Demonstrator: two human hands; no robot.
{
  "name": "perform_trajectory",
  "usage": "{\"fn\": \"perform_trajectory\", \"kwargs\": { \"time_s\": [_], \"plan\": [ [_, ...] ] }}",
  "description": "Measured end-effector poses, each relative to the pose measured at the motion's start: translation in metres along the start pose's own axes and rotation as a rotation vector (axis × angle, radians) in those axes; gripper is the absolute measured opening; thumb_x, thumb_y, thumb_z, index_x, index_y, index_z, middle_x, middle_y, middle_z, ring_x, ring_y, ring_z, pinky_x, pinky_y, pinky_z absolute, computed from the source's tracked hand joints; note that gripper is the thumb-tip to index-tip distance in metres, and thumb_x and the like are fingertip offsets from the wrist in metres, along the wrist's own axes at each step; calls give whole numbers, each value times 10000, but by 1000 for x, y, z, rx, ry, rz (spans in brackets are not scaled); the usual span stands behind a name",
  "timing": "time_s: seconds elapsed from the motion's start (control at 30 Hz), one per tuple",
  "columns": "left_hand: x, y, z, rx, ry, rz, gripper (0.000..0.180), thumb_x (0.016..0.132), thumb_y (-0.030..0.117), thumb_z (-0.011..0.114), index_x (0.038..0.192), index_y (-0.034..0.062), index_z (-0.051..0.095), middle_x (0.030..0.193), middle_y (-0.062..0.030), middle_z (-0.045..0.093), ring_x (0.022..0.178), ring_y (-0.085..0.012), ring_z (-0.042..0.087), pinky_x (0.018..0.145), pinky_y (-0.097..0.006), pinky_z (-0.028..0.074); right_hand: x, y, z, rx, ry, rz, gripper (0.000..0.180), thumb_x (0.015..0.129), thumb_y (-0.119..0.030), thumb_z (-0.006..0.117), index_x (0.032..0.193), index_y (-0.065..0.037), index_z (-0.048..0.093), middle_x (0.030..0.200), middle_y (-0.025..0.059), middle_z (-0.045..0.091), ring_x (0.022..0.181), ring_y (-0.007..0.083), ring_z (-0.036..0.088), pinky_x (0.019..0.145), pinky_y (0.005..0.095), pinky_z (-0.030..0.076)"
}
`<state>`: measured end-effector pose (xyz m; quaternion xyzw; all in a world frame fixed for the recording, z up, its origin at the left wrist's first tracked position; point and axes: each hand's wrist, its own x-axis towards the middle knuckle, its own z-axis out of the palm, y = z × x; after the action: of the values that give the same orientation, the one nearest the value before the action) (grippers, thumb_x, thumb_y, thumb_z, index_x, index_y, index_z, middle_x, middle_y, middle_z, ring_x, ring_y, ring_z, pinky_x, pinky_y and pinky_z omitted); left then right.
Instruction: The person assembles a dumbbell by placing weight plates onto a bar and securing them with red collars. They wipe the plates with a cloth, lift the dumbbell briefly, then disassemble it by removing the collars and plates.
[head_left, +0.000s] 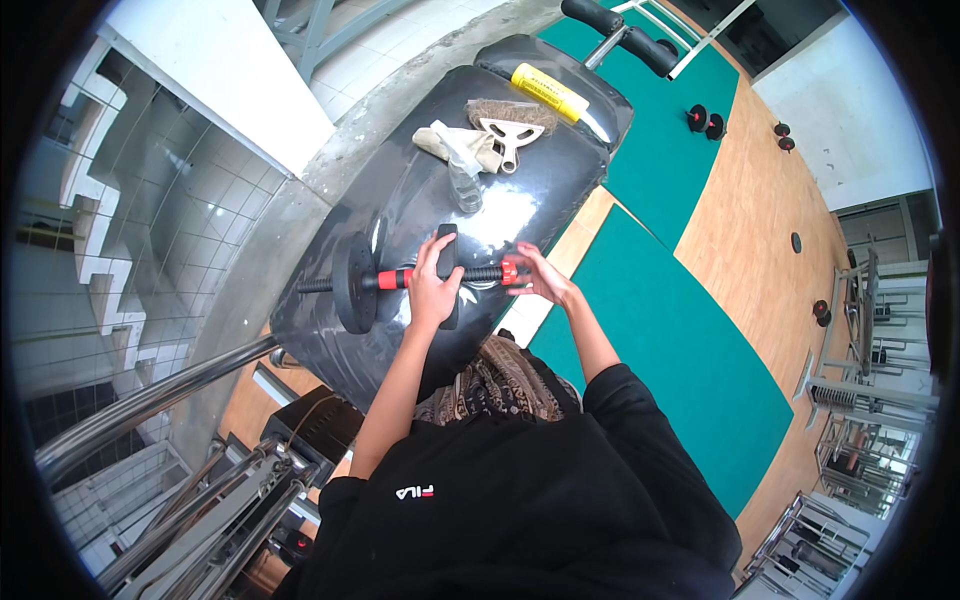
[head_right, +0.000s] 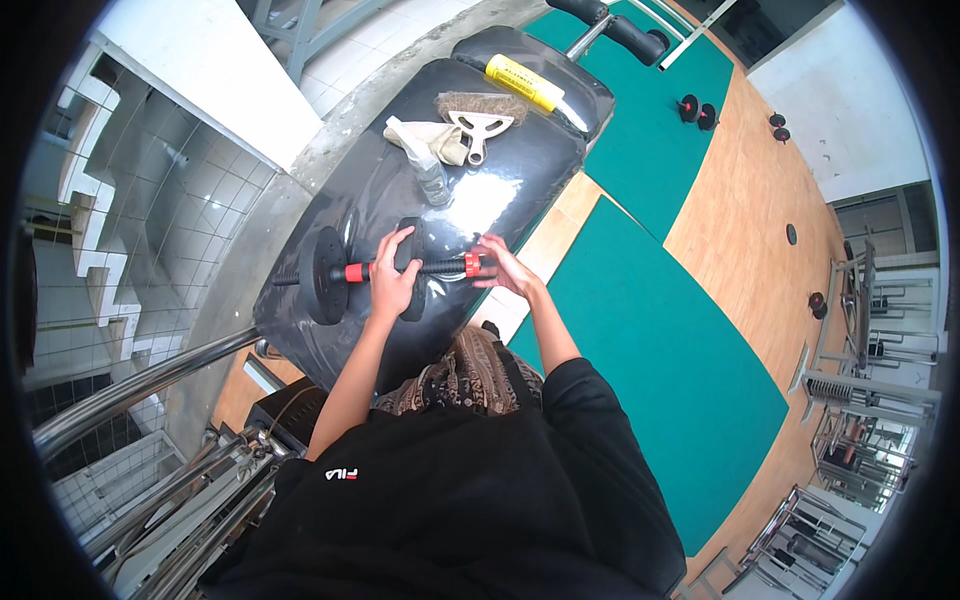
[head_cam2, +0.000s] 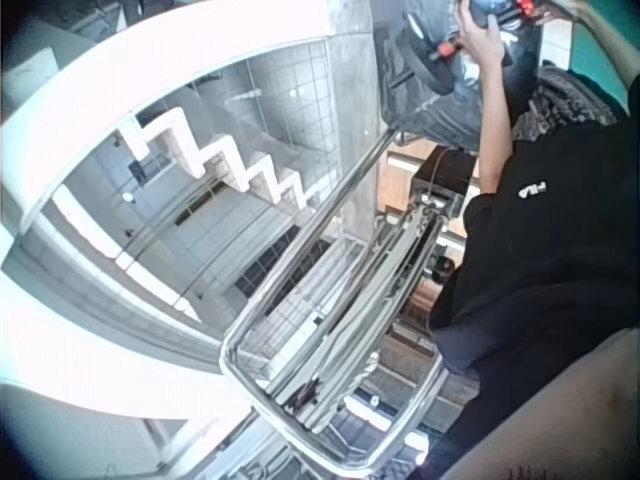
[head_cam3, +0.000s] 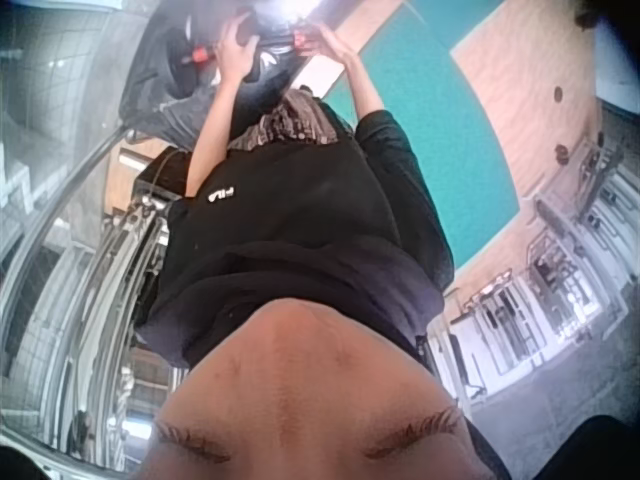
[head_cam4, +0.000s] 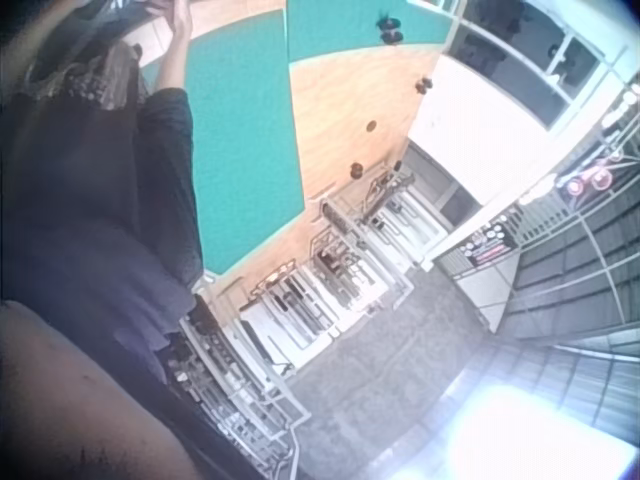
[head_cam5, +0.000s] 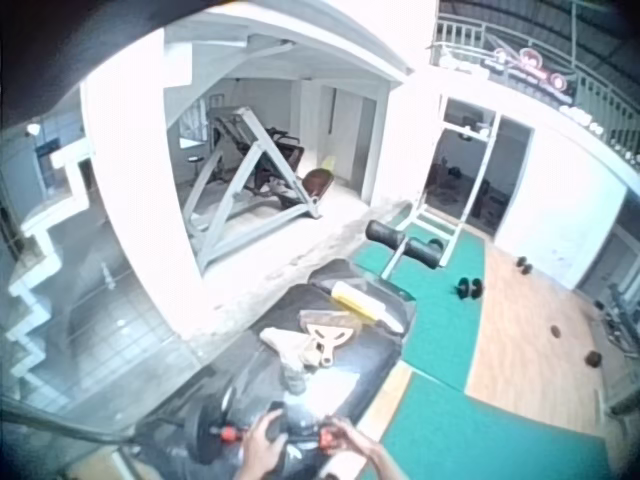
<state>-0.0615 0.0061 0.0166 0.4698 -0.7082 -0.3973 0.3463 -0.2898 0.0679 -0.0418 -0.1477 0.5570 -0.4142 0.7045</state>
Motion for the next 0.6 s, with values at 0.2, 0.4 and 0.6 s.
{"fn": "perform_trajectory", "kwargs": {
  "time_s": [0.2, 0.4, 0.6],
  "plan": [
    [1, 0, 0, -1, -6, 3, 495, 731, 83, 632, 1215, 143, 554, 1332, -158, 476, 1211, -342, 478, 963, -379, 422, 1, 0, -2, -179, -210, -62, 493, 922, -429, 527, 1243, -92, 364, 1230, 147, 467, 857, 222, 632, 829, 384, 538],
    [1, 2, -1, 1, -17, -22, 490, 734, 99, 628, 1216, 145, 554, 1334, -157, 474, 1211, -338, 480, 965, -378, 420, -2, -1, 4, -101, -153, 54, 482, 938, -380, 523, 1285, -87, 364, 1221, 97, 460, 868, 222, 632, 823, 393, 551],
    [1, 1, 0, -5, -12, -8, 487, 728, 104, 632, 1208, 145, 557, 1326, -162, 477, 1212, -346, 476, 968, -378, 419, 6, 1, -3, -302, -221, -110, 328, 893, -182, 624, 1179, -79, 500, 924, 23, 564, 859, 127, 622, 794, 289, 542]
  ]
}}
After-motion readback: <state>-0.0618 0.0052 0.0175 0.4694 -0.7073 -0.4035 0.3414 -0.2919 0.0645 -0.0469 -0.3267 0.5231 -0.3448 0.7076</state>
